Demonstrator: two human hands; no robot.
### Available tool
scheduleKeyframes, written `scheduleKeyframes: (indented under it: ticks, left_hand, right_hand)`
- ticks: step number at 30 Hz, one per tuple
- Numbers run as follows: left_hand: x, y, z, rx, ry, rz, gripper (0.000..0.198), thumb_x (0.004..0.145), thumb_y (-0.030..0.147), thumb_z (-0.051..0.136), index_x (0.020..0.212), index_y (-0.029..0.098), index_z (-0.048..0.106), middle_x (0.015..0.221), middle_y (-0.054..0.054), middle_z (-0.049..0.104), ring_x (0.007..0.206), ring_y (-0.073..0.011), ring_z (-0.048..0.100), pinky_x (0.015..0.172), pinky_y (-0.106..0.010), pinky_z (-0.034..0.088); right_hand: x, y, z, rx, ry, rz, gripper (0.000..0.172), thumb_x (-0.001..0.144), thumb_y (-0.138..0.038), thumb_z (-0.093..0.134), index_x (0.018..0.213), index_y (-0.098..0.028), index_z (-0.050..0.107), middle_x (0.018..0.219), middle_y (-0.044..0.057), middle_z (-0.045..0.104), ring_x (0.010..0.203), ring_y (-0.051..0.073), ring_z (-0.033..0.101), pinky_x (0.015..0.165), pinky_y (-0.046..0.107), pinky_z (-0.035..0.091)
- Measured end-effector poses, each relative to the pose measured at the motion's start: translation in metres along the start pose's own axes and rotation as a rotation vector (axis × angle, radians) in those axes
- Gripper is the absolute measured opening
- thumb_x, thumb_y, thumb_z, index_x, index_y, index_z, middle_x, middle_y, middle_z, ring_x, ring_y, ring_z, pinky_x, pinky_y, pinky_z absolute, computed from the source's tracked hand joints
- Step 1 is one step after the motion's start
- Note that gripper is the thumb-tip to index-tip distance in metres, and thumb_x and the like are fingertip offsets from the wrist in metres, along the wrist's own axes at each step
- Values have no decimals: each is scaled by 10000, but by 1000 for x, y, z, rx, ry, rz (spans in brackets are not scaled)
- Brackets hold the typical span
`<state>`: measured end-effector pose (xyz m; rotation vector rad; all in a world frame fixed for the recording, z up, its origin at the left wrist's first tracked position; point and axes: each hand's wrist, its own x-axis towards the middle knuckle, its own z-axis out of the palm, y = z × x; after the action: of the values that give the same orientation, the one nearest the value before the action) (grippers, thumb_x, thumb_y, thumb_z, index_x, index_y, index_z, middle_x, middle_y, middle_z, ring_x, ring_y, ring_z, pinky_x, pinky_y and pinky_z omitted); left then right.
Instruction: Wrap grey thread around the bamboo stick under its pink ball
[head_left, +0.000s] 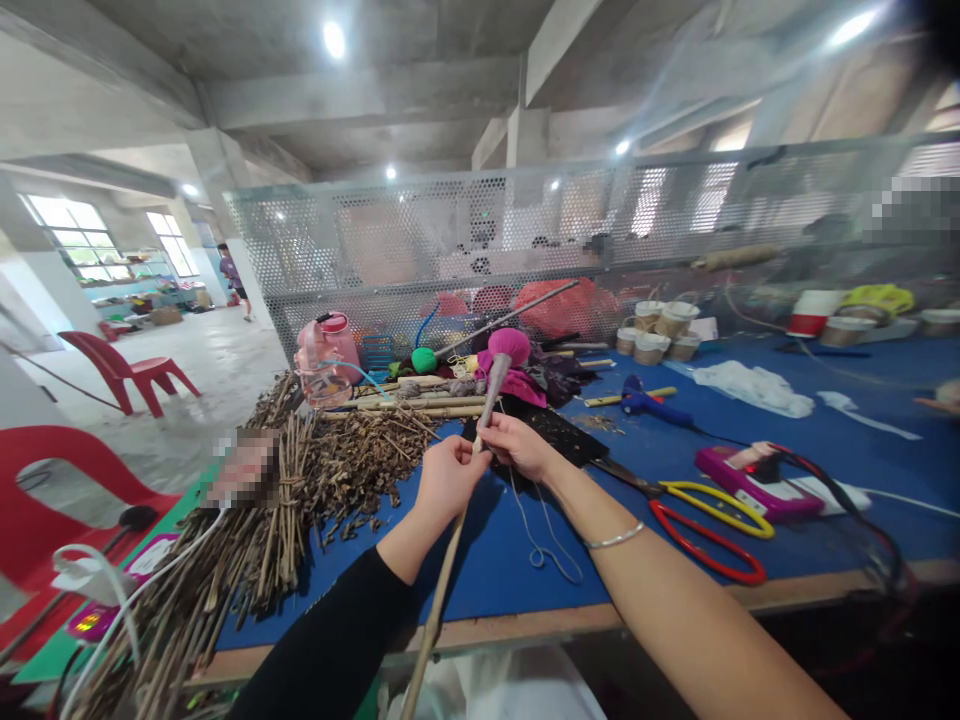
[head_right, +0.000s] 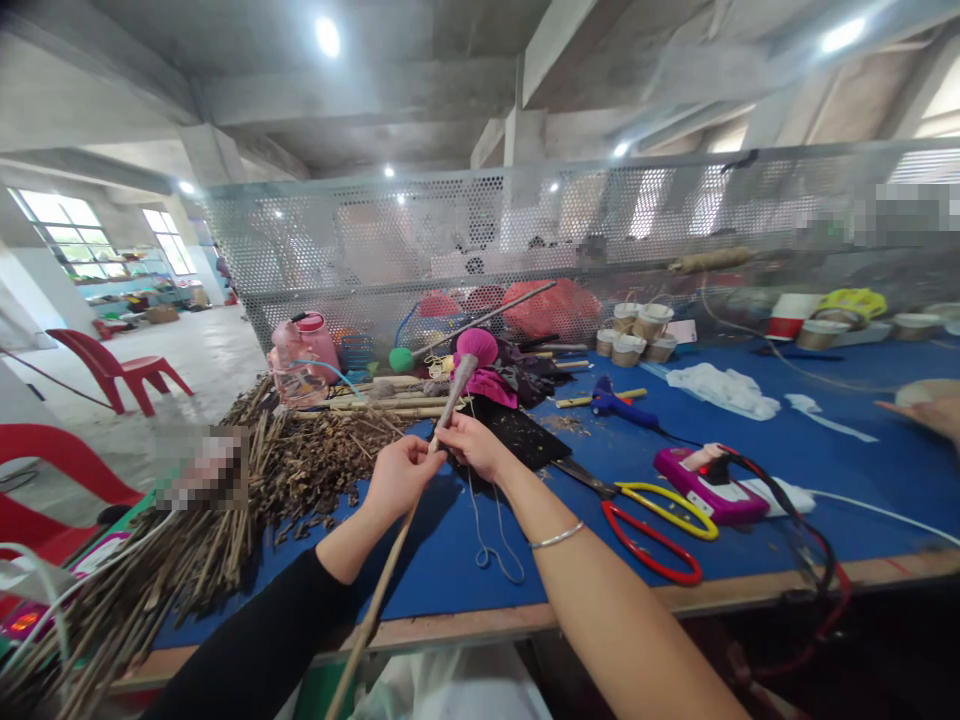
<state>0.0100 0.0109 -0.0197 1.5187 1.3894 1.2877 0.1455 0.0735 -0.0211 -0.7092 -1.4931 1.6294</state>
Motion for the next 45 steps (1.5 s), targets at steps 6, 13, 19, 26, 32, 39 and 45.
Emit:
scheduleKeyframes:
  ticks: [6,13,19,26,32,39,45]
  left_hand:
    - [0,9,4,-491,-200,-244,377,674,505,604,765,142,553,528,20,546,364,-59,437,373,-182,311]
    - [3,-3,0,-34,-85,-38,293,702,447,597,738,161,549,537,39,524,441,-69,442,455,-198,316]
    - [3,3,1,-175,-120,-149,350,658,493,621,636,161,513,496,44,487,397,-59,386,418,-199,289]
    - [2,1,1,-271,-308,-317,424,771,549,435,767,149,577,506,21,500,388,-82,414,411,-212,300]
    - [5,-6,-1,117,-5,17,262,648,390,657,643,161,530,506,54,471,454,-64,390,462,-196,287]
    - [8,9,-10,-498,-258,-299,294,759,430,560,767,136,558,559,28,525,374,-42,401,378,-176,307]
    - [5,6,-10,-575,-347,-338,266,788,376,562,832,114,574,580,-1,554,391,-55,462,365,-165,322]
  right_hand:
    - [-3,-5,-3,95,-52,23,319,688,-369,670,849,-171,478,493,-93,407,357,16,180,344,172,69]
    - [2,4,-7,-55,49,41,305,664,-357,679,747,-175,449,426,-115,338,320,16,188,332,185,84]
    - [-1,-4,-2,23,9,19,319,666,-365,682,773,-182,445,453,-116,316,346,19,172,342,181,75]
    - [-2,-2,-3,-6,-12,73,323,684,-405,655,745,-183,428,425,-119,282,340,25,165,344,186,68]
    - [2,3,2,-79,47,77,345,659,-411,671,763,-172,446,468,-94,397,332,16,209,336,185,84]
    - [-1,-5,-1,76,-70,29,332,669,-369,688,844,-165,492,533,-83,424,356,9,169,343,187,52]
    - [0,-2,-6,40,-43,89,290,655,-324,689,787,-147,501,582,-42,525,330,-3,207,325,182,42]
